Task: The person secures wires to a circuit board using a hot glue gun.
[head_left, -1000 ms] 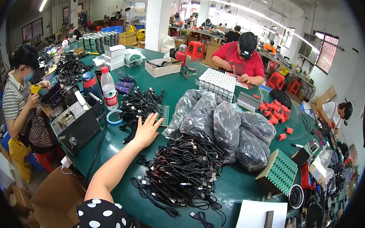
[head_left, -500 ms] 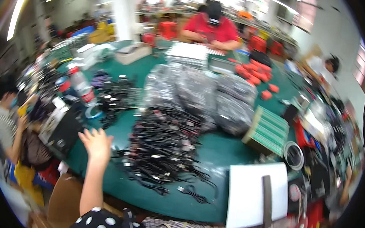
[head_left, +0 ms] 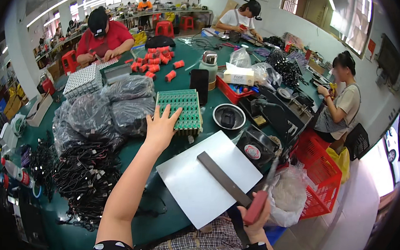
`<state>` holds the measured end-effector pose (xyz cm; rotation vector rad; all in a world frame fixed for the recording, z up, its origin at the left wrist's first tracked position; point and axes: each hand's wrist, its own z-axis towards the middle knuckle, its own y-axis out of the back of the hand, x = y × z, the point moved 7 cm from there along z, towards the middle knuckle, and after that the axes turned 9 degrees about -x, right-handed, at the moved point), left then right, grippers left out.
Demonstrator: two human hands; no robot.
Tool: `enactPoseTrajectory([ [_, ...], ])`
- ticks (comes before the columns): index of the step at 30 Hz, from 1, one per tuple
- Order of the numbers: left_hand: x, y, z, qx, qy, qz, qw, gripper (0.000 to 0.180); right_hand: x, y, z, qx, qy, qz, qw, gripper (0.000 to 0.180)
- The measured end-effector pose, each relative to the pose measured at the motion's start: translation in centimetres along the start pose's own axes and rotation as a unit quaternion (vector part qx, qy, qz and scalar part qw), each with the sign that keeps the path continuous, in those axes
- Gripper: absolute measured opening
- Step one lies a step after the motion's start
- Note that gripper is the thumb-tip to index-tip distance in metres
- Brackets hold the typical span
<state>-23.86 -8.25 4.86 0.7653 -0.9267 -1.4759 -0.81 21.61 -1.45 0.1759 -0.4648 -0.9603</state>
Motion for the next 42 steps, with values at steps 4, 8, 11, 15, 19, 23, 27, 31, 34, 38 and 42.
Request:
enactPoseTrajectory([
  [4, 0.0, 0.6, -0.9, -0.017, -0.07, -0.031, 0.997, 0.07, -0.3, -1.0, -1.6, -0.002, 0.015, 0.035, 0.999, 0.087],
  [8, -1.8, 7.1, -4.2, -0.113, -0.111, -0.019, 0.987, 0.059, 0.5, -1.2, -1.5, -0.013, -0.005, 0.021, 1.0, 0.083],
  [11, -4.9, 11.1, -10.0, -0.13, -0.19, -0.032, 0.973, 0.046, 0.0, -1.8, -1.5, -0.005, -0.041, 0.017, 0.999, 0.081],
  [15, -6.2, 12.1, -18.2, -0.06, -0.241, -0.09, 0.965, 0.037, -0.5, -1.5, -1.1, -0.001, -0.068, 0.017, 0.998, 0.083],
  [19, -5.9, 10.6, -21.5, -0.029, -0.268, -0.098, 0.958, 0.037, -0.7, -1.8, -1.1, 0.009, -0.083, 0.046, 0.995, 0.084],
  [23, -5.9, 9.1, -22.1, -0.006, -0.276, -0.077, 0.958, 0.041, -0.3, -1.9, -1.1, 0.011, -0.075, 0.055, 0.996, 0.086],
  [27, -6.3, 8.1, -22.0, 0.012, -0.25, -0.075, 0.965, 0.045, -1.0, -1.9, -1.8, 0.009, -0.094, 0.08, 0.992, 0.085],
  [31, -6.8, 7.6, -21.9, 0.038, -0.307, -0.092, 0.946, 0.047, -0.8, -1.7, -1.3, 0.02, -0.102, 0.097, 0.99, 0.085],
  [34, -6.3, 6.6, -21.2, 0.077, -0.328, -0.141, 0.931, 0.051, -0.9, -1.3, -0.2, 0.011, -0.099, 0.061, 0.993, 0.087],
  [38, -6.8, 5.3, -20.0, 0.146, -0.354, -0.233, 0.894, 0.055, -0.8, -1.1, 1.4, -0.028, -0.101, 0.145, 0.984, 0.09],
  [42, -7.3, 4.4, -18.8, 0.187, -0.368, -0.248, 0.876, 0.057, -0.7, -1.3, 1.2, -0.001, -0.121, 0.144, 0.982, 0.089],
])
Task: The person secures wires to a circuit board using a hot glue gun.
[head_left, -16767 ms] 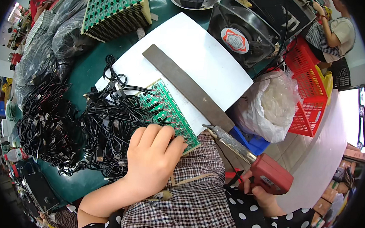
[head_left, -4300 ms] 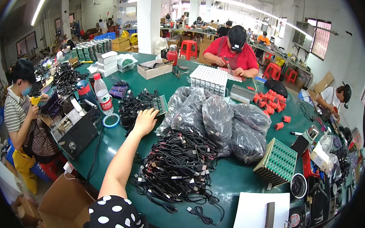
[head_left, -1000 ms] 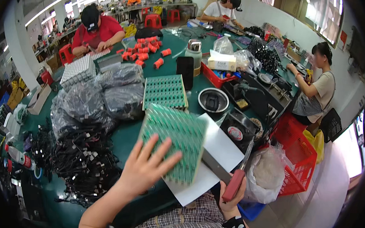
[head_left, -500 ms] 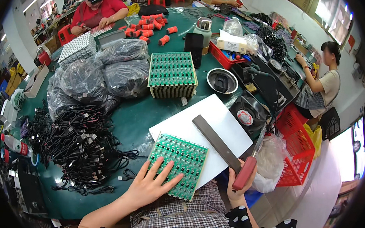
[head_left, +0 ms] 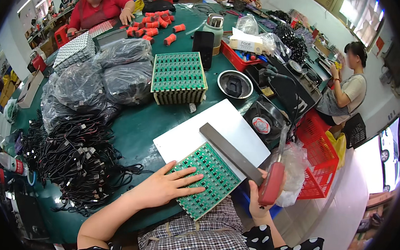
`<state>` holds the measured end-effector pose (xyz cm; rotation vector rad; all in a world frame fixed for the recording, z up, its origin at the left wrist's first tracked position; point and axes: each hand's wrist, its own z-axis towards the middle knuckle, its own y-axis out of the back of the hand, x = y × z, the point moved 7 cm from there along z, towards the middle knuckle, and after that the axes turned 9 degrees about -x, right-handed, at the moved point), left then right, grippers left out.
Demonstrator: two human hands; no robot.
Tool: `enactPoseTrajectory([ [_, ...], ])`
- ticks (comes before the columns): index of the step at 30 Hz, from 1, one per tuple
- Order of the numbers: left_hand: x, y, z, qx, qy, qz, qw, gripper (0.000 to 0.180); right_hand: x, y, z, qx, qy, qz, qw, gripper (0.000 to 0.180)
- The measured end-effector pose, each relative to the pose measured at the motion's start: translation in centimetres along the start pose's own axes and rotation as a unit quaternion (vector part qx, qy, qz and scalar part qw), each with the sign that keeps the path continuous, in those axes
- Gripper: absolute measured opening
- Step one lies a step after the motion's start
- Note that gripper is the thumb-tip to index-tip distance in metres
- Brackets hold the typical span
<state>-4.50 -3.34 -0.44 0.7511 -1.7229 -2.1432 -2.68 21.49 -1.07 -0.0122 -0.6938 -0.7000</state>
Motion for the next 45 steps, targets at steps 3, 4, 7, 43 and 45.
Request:
enactPoseTrajectory([
  [3, 0.2, -0.1, 0.1, -0.012, 0.007, -0.006, 1.0, 0.062, -0.4, 0.1, -1.5, 0.014, -0.036, 0.003, 0.999, 0.088],
  [4, 0.3, -0.2, 0.0, -0.025, 0.006, 0.004, 1.0, 0.06, -0.5, -0.2, -2.1, 0.049, -0.058, 0.009, 0.997, 0.088],
  [7, -0.5, 0.4, -0.1, -0.041, 0.024, 0.052, 0.998, 0.056, -0.9, 0.0, -2.6, 0.012, -0.036, -0.006, 0.999, 0.088],
  [43, 0.0, 0.4, -10.0, -0.193, 0.357, 0.05, 0.913, 0.033, 3.0, 0.4, -2.1, 0.138, -0.175, 0.069, 0.972, 0.041],
  [45, 0.3, 0.2, -10.0, -0.19, 0.348, 0.037, 0.918, 0.032, 3.8, -0.6, -1.7, 0.145, -0.176, 0.071, 0.971, 0.041],
])
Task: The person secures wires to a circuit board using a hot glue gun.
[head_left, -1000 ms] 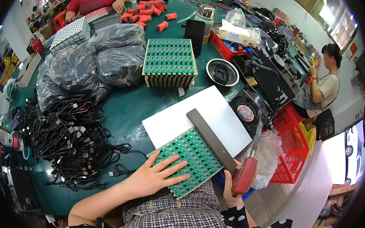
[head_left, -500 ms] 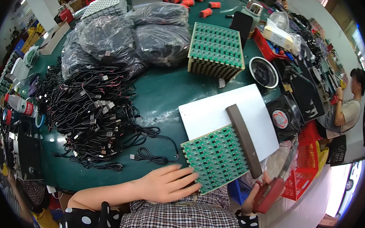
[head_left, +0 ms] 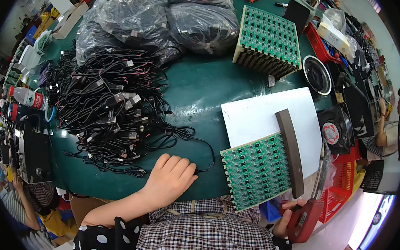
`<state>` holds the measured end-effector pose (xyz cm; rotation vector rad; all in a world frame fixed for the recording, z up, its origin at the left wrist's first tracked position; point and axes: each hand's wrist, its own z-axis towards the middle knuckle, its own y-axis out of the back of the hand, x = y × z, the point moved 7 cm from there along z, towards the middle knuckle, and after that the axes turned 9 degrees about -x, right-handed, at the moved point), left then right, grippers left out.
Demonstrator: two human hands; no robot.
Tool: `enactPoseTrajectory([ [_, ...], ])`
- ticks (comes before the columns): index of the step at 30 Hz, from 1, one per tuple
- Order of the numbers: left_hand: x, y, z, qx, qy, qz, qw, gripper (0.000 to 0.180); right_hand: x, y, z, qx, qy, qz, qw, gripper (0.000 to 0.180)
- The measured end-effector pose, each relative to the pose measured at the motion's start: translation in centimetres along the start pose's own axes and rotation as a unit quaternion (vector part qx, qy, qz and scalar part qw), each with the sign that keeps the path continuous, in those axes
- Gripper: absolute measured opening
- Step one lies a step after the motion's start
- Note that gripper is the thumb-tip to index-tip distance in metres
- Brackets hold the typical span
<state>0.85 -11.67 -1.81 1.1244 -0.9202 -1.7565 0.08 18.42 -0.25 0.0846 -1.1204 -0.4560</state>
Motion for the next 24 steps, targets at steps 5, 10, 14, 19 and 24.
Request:
enactPoseTrajectory([
  [5, 0.1, 0.0, 1.1, 0.013, 0.049, -0.085, 0.995, 0.028, 0.2, -0.1, 0.1, 0.042, 0.022, -0.03, 0.998, 0.044],
  [10, -0.2, -0.9, 1.7, 0.004, 0.047, -0.137, 0.989, 0.02, 0.8, -0.3, 0.1, -0.007, -0.158, 0.179, 0.971, 0.047],
  [14, -1.7, -0.8, 2.2, 0.104, 0.195, -0.389, 0.894, 0.013, -1.0, -0.2, -0.8, 0.128, -0.261, 0.139, 0.946, 0.053],
  [19, -5.6, -2.5, 0.8, 0.227, 0.32, -0.666, 0.634, 0.009, 2.3, -6.0, 0.2, 0.239, -0.328, 0.139, 0.903, 0.049],
  [24, -7.9, -3.4, 0.7, 0.248, 0.311, -0.703, 0.589, 0.01, 1.9, -6.8, -0.9, 0.256, -0.212, 0.132, 0.934, 0.089],
])
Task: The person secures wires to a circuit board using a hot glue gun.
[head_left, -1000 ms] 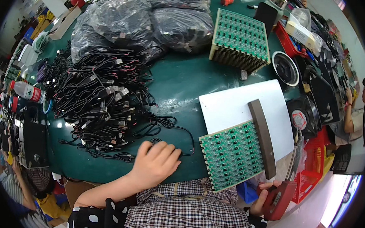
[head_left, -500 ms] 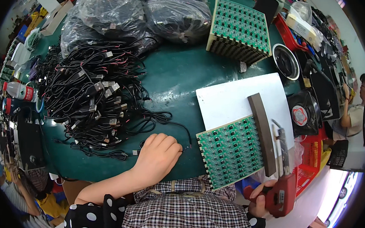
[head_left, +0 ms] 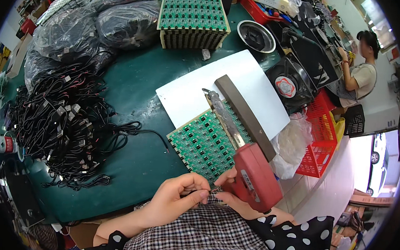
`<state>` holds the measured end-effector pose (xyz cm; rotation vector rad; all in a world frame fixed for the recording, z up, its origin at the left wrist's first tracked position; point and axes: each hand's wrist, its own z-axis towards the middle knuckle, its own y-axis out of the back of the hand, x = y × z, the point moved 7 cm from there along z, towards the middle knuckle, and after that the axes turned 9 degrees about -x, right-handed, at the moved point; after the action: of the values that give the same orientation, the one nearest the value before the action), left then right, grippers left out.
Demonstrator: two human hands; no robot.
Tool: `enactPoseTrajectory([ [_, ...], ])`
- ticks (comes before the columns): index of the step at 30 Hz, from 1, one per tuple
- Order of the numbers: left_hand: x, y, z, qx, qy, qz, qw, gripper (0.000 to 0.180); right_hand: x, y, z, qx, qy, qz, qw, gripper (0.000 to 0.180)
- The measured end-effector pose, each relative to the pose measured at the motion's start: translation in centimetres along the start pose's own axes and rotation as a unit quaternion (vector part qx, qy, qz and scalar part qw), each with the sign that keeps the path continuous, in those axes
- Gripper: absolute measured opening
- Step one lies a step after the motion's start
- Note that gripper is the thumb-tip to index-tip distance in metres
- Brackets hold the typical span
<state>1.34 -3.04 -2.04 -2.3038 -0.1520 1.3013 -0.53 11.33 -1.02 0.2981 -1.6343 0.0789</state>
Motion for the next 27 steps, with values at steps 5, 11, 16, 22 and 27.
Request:
enactPoseTrajectory([
  [5, -0.5, -0.5, -0.3, -0.027, -0.087, 0.119, 0.989, 0.011, 0.5, -0.3, -0.3, 0.006, 0.043, -0.003, 0.999, 0.09],
  [11, -2.2, -1.2, -1.6, -0.069, -0.223, 0.304, 0.924, 0.013, 1.8, -0.1, -0.2, 0.004, -0.063, 0.017, 0.998, 0.029],
  [16, -0.2, -0.2, -1.4, -0.066, -0.107, 0.101, 0.987, 0.013, 1.6, 1.2, -0.4, -0.017, -0.024, 0.007, 1.0, 0.037],
  [22, 0.1, -0.9, -1.2, -0.049, -0.099, 0.042, 0.993, 0.013, 0.6, -0.9, -0.5, 0.017, -0.085, 0.142, 0.986, 0.041],
  [27, -0.5, -0.8, -1.5, -0.098, -0.165, 0.191, 0.963, 0.014, 0.7, -0.9, -0.3, 0.003, -0.062, 0.131, 0.989, 0.041],
])
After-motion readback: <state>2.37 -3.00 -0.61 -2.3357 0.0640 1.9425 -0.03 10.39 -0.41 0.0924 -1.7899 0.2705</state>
